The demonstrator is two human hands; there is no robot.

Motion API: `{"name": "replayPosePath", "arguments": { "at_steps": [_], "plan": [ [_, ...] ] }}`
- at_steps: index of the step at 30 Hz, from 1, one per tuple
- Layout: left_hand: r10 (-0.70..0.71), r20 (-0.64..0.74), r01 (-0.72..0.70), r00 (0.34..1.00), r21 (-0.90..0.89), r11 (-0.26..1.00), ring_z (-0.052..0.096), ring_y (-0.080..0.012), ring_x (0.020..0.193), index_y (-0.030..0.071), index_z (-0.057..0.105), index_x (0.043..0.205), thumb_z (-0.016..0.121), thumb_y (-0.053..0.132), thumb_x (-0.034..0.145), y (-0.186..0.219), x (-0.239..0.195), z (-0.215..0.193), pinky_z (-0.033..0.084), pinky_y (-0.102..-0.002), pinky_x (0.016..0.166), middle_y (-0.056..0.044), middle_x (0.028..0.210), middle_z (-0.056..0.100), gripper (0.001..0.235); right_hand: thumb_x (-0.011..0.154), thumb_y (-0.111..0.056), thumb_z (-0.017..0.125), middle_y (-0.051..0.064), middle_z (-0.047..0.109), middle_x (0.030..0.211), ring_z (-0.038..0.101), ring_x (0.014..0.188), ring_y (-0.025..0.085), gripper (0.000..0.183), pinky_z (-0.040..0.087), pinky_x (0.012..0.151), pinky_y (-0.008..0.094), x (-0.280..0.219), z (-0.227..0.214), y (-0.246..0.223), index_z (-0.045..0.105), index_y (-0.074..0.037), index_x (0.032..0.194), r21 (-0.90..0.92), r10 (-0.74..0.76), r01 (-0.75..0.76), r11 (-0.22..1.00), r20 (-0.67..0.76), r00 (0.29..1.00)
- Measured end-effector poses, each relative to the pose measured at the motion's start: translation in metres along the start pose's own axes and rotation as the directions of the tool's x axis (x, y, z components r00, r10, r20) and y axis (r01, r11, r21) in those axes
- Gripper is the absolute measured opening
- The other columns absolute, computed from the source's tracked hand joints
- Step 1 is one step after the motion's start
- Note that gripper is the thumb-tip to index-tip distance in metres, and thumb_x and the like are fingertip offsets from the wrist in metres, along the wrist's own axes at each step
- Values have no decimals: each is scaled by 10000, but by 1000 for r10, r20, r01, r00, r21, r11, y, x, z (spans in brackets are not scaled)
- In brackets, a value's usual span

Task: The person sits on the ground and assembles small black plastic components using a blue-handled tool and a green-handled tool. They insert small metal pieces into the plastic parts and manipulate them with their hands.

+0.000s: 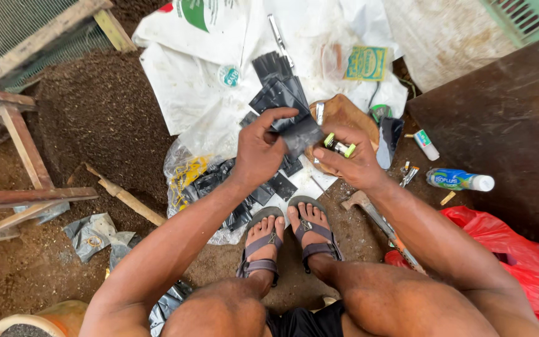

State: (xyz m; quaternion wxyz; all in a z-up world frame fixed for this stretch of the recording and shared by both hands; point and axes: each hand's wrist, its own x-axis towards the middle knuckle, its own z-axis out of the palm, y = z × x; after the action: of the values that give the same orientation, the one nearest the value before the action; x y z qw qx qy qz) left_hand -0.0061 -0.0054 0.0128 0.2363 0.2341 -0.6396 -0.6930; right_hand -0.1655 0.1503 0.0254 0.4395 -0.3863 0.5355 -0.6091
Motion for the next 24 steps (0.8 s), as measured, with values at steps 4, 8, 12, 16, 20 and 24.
{"name": "replayPosePath", "arguments": {
  "at_steps": [4, 8, 12, 16, 20, 24],
  "plan": [
    [-46, -62, 37, 997, -145, 989, 740, -156, 684, -7, 661, 1205, 656, 171, 1054, 16, 6, -9, 592, -256, 570, -104, 943, 738, 234, 888, -82, 793, 37, 651, 1028, 566, 847, 62, 382, 451, 737, 222, 13, 3, -47, 647, 20, 1225, -381, -245, 204, 902, -60, 968],
    [-6, -17, 3, 1000, -197, 980, 730, -178, 603, -4, 601, 1287, 616, 239, 1058, 54, 2, -12, 567, -281, 497, -137, 968, 725, 334, 859, -87, 830, 81, 680, 1072, 608, 915, 98, 387, 493, 753, 231, 22, 15, -79, 640, 41, 1171, -560, -346, 315, 766, 55, 937],
    [76, 55, -66, 996, -169, 983, 720, -203, 546, 38, 381, 1544, 586, 193, 1077, 96, -16, -5, 559, -312, 450, -167, 979, 699, 533, 957, -151, 785, 23, 666, 790, 566, 608, 55, 189, 432, 488, 230, 19, 32, -93, 712, -27, 1079, -308, 61, -120, 944, -196, 979],
    [264, 53, -253, 963, -159, 954, 679, -205, 517, 146, 48, 1654, 541, 149, 1105, 128, -37, -6, 574, -338, 448, -112, 1189, 695, 738, 972, -123, 762, -17, 695, 792, 570, 613, 38, 123, 438, 507, 229, 13, 41, -110, 717, -23, 1027, -152, -14, -14, 988, -184, 983],
    [373, 43, -370, 927, -66, 927, 697, -204, 511, 189, 2, 1681, 491, 190, 1166, 142, -50, -7, 589, -342, 460, -121, 971, 688, 710, 1007, -127, 765, -28, 628, 727, 490, 549, 29, 142, 365, 472, 228, 0, 48, -132, 687, -15, 967, -111, -58, 41, 993, -156, 986],
    [499, 113, -507, 859, 64, 859, 726, -215, 550, 161, 99, 1689, 495, 226, 1238, 145, -54, -9, 597, -349, 543, -132, 890, 689, 604, 1025, -127, 773, -13, 623, 757, 492, 557, 38, 143, 346, 464, 233, -22, 55, -150, 681, -28, 977, -125, -133, 118, 985, -118, 984]
  ]
}}
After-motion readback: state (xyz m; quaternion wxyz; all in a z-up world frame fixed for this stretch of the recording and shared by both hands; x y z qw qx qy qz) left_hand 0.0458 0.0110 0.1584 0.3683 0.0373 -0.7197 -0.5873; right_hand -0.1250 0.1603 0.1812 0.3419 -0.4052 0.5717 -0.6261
